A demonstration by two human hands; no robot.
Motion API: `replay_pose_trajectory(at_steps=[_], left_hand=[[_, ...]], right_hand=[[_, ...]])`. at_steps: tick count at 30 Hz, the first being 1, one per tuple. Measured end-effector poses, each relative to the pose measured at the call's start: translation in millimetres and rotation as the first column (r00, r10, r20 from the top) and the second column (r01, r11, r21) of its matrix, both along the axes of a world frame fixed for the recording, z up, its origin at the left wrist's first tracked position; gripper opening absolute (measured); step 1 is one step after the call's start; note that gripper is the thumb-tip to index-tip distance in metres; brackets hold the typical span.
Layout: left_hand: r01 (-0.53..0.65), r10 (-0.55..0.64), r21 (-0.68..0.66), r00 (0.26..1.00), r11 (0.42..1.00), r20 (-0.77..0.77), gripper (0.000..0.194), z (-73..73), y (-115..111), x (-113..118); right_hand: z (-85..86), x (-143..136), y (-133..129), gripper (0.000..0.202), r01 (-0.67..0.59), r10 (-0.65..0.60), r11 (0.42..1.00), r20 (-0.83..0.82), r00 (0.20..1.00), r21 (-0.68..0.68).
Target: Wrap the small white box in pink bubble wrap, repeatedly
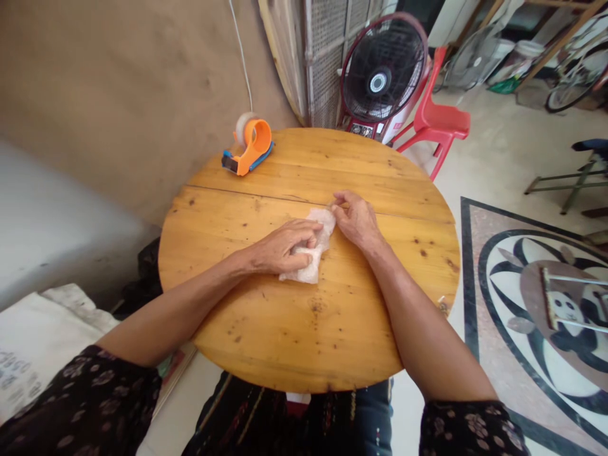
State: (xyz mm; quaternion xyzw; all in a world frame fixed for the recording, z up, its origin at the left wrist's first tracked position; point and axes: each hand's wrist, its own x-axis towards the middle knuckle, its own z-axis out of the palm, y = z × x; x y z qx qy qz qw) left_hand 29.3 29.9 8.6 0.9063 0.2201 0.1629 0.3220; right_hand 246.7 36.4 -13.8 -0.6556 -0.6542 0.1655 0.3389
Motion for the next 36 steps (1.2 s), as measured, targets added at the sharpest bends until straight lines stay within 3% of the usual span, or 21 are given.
replay_pose_trajectory(at_steps=[5,12,18,24,29,32,36], left_hand=[[0.015,-0.014,-0.010,1.000,1.000,0.005,0.011,-1.2,1.0,0.3],[0.031,-0.031,-0.013,0.999,0.999,0.045,0.011,-4.8,1.5,0.5],[0.033,-0.033,0.006,0.999,0.999,0.029,0.011,-5.3,0.9,0.3],[0.033,-0.035,0.033,0.998,0.999,0.044,0.010,-3.8,-1.7,-0.6],[0.029,-0.031,0.051,0.998,0.998,0.046,0.012,-3.3,-2.8,0.1],[0.033,-0.036,0.060,0.998,0.998,0.046,0.011,-4.5,-2.5,0.2],[0.032,-0.036,0.069,0.998,0.997,0.058,0.010,-4.8,-3.3,-0.5]], right_hand=[[-8.5,4.9,7.7,0.041,0.013,-0.012,0.999,-0.045,0.999,0.033],[-12.9,2.5,13.2,0.023,0.043,-0.045,0.999,-0.062,0.997,-0.028],[-12.5,5.8,13.7,0.026,0.055,-0.053,0.998,-0.171,0.984,0.008],[-3.0,12.3,13.4,0.039,0.160,-0.159,0.986,0.005,0.987,-0.042],[0.6,0.2,10.1,0.026,0.093,-0.087,0.995,0.125,0.988,-0.043],[-2.6,-3.4,10.2,0.020,0.058,-0.056,0.998,0.061,0.997,-0.033],[-10.3,0.8,14.0,0.021,0.042,-0.041,0.999,-0.152,0.988,0.009]])
